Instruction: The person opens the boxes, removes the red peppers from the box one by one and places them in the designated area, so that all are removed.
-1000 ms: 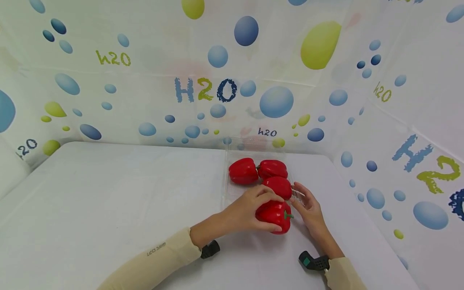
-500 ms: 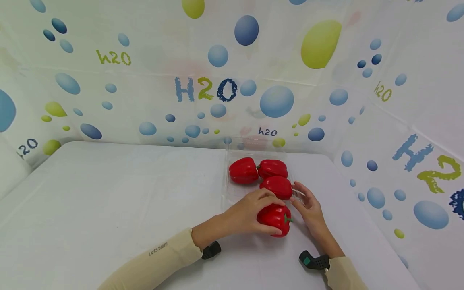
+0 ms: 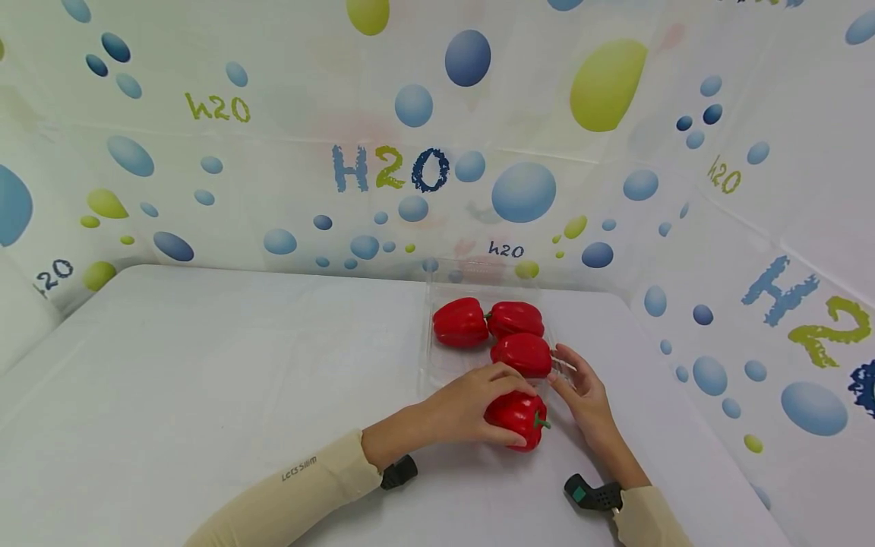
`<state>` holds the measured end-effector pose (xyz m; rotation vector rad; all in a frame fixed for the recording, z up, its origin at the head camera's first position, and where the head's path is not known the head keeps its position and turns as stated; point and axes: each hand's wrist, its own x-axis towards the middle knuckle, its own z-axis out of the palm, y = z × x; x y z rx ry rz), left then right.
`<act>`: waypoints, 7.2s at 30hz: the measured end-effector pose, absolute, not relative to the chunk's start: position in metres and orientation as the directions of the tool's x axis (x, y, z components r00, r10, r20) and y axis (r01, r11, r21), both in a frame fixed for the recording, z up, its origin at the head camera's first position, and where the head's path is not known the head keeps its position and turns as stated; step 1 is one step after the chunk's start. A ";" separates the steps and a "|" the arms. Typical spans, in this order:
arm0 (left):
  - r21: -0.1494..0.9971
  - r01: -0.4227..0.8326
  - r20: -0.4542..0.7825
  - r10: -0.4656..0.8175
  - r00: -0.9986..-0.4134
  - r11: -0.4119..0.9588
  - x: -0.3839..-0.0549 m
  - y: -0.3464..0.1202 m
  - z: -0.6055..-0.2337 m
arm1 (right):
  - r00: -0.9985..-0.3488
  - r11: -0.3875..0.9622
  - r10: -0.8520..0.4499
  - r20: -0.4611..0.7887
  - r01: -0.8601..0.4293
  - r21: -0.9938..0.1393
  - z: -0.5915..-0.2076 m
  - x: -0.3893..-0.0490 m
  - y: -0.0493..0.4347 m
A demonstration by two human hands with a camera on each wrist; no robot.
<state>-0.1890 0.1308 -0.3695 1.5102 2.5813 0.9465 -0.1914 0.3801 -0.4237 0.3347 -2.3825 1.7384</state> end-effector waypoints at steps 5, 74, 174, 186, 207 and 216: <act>0.501 0.781 0.245 0.805 -0.541 0.373 -0.189 0.131 -0.370 | -0.960 0.290 -0.078 0.270 -0.281 -0.915 -0.424 -0.192 0.380; 0.608 0.758 0.282 0.828 -0.484 0.236 -0.201 0.121 -0.359 | -0.967 0.280 -0.068 0.245 -0.255 -0.926 -0.423 -0.191 0.381; 0.523 0.477 0.224 0.426 -0.876 0.707 -0.282 0.110 -0.378 | -0.972 0.258 -0.049 0.228 -0.233 -0.938 -0.428 -0.198 0.386; 0.552 0.477 0.242 0.416 -0.877 0.684 -0.281 0.110 -0.380 | -0.971 0.260 -0.042 0.233 -0.236 -0.936 -0.430 -0.199 0.387; 0.573 0.472 0.269 0.390 -0.881 0.670 -0.280 0.110 -0.383 | -0.972 0.270 -0.041 0.231 -0.233 -0.934 -0.430 -0.199 0.386; 0.601 0.462 0.267 0.382 -0.885 0.652 -0.278 0.110 -0.383 | -0.972 0.263 -0.049 0.231 -0.236 -0.936 -0.430 -0.198 0.386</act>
